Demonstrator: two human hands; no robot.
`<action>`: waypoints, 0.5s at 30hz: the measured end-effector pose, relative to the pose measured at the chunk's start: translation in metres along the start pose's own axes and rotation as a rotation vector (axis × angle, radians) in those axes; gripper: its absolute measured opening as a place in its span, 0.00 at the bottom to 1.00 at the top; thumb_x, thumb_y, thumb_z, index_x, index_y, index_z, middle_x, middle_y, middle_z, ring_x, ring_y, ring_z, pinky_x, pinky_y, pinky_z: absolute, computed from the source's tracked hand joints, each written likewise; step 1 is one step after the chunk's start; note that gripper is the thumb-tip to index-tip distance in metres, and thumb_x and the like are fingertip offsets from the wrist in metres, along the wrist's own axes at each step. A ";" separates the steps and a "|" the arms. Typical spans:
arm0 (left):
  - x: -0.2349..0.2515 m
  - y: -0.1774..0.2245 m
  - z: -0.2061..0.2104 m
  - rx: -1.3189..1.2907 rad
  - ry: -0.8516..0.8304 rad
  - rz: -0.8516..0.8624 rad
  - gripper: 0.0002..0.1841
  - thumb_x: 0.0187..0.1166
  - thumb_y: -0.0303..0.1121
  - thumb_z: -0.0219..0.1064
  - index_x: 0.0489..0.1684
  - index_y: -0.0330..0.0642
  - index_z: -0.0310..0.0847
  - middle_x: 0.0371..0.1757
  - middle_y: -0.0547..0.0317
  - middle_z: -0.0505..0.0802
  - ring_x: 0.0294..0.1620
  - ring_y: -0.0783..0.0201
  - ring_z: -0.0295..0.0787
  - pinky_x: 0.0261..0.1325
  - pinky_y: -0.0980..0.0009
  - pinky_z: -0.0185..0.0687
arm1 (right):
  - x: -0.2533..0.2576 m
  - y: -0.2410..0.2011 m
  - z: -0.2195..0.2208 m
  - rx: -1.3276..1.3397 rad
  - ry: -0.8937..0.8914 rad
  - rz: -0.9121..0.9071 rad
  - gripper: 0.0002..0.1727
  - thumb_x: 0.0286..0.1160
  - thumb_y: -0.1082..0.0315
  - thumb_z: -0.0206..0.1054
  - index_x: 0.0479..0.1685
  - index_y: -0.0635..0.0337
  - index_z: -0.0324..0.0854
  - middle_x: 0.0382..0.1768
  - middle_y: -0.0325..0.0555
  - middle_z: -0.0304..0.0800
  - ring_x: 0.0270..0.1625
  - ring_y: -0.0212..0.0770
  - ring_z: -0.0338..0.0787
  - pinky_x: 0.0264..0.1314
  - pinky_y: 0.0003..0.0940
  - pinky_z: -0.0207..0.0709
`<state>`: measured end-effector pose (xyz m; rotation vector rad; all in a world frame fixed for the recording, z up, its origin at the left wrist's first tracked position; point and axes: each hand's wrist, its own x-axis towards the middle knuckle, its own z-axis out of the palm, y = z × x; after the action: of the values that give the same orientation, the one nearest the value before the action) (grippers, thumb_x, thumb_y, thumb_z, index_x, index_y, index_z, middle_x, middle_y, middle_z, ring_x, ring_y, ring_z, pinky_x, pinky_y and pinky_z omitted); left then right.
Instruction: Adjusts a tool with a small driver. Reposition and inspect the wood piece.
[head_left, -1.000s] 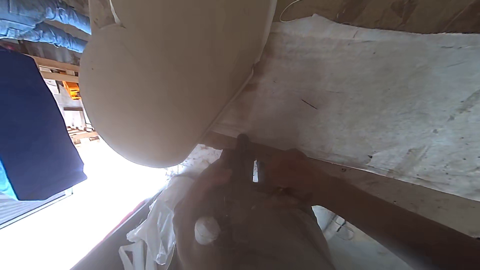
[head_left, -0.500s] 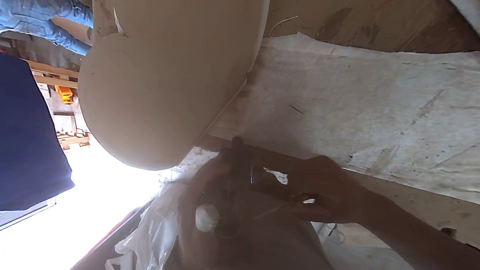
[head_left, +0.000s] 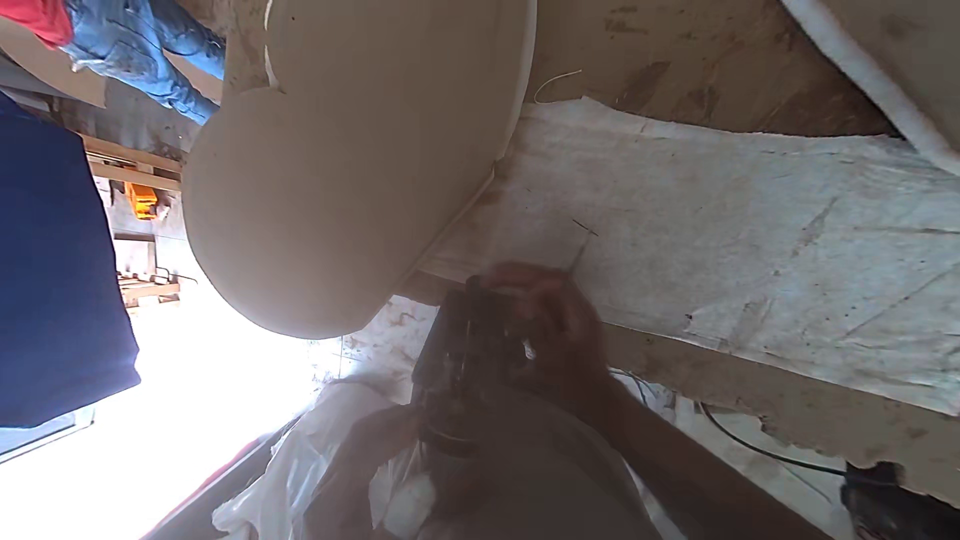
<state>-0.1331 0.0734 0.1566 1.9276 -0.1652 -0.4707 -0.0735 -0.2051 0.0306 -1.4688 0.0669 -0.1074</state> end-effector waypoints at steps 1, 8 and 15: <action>-0.001 0.005 0.000 -0.027 -0.008 -0.016 0.22 0.80 0.38 0.69 0.70 0.35 0.83 0.72 0.38 0.85 0.72 0.40 0.83 0.74 0.42 0.83 | 0.008 0.005 0.021 0.124 -0.006 -0.045 0.19 0.92 0.53 0.53 0.53 0.60 0.78 0.61 0.49 0.92 0.62 0.48 0.92 0.64 0.49 0.89; -0.001 0.040 -0.009 -0.329 0.088 -0.262 0.22 0.81 0.37 0.66 0.62 0.25 0.83 0.63 0.37 0.89 0.65 0.47 0.87 0.72 0.52 0.83 | 0.026 0.014 0.066 -0.012 0.141 0.051 0.20 0.91 0.50 0.54 0.31 0.51 0.75 0.20 0.32 0.83 0.20 0.26 0.77 0.20 0.26 0.70; -0.005 0.056 -0.019 -0.173 -0.022 -0.177 0.25 0.80 0.45 0.64 0.66 0.33 0.84 0.62 0.42 0.89 0.61 0.53 0.88 0.63 0.58 0.86 | 0.032 0.010 0.079 -0.079 0.130 0.077 0.19 0.91 0.51 0.52 0.32 0.51 0.75 0.17 0.31 0.78 0.16 0.27 0.73 0.16 0.27 0.66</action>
<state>-0.1249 0.0690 0.2147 1.7752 0.0317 -0.6037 -0.0325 -0.1292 0.0290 -1.5354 0.2354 -0.1388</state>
